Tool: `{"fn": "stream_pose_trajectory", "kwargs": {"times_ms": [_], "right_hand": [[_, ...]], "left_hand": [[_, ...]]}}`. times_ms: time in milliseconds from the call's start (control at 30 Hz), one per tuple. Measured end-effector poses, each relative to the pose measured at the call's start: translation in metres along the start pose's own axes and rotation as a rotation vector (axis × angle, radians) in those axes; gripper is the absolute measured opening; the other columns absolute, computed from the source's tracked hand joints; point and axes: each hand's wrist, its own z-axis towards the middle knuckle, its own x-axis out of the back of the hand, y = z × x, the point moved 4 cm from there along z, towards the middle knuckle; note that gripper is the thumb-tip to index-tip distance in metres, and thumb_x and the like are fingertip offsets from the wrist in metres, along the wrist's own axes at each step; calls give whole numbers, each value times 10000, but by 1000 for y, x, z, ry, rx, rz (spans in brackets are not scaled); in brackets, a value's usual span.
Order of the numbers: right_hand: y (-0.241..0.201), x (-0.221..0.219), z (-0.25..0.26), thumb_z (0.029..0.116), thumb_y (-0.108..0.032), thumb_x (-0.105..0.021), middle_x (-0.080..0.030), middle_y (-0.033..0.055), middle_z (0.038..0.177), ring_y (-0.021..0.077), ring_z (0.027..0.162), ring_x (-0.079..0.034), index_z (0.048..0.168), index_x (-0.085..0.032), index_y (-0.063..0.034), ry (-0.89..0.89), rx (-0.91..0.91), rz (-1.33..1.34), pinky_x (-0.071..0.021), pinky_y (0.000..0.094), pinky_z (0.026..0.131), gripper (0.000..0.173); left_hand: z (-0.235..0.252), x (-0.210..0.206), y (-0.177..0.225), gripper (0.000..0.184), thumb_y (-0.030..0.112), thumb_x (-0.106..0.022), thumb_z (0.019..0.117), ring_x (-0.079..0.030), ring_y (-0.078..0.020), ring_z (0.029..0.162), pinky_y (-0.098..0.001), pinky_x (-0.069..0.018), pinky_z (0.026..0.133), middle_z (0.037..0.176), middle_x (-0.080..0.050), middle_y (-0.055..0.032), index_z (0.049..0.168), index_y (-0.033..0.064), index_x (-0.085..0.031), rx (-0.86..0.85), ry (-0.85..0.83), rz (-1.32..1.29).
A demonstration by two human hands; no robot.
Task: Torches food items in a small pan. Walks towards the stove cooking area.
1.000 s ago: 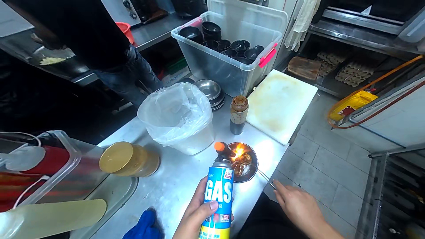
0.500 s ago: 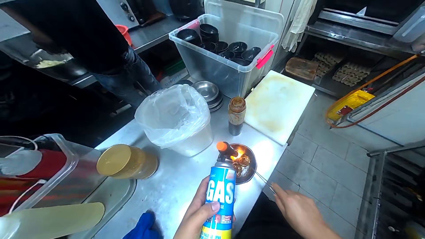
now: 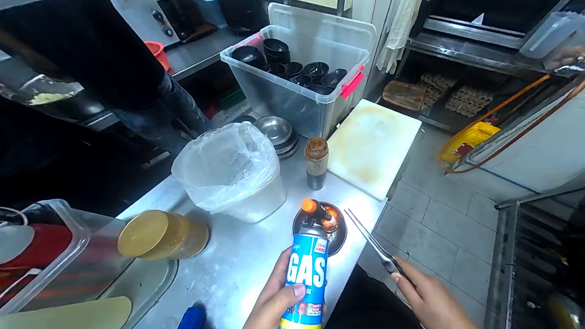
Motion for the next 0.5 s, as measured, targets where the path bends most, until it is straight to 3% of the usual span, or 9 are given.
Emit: {"fn": "stream_pose_trajectory", "kwargs": {"times_ms": [500], "right_hand": [[2, -4, -6, 1048, -470, -460, -717, 89, 896, 260, 736, -684, 1466, -550, -182, 34, 31, 59, -564, 537, 664, 515]], "left_hand": [[-7, -4, 0, 703, 218, -628, 949, -699, -450, 932, -567, -626, 726, 1198, -617, -305, 1524, 102, -240, 22, -3, 57]]}}
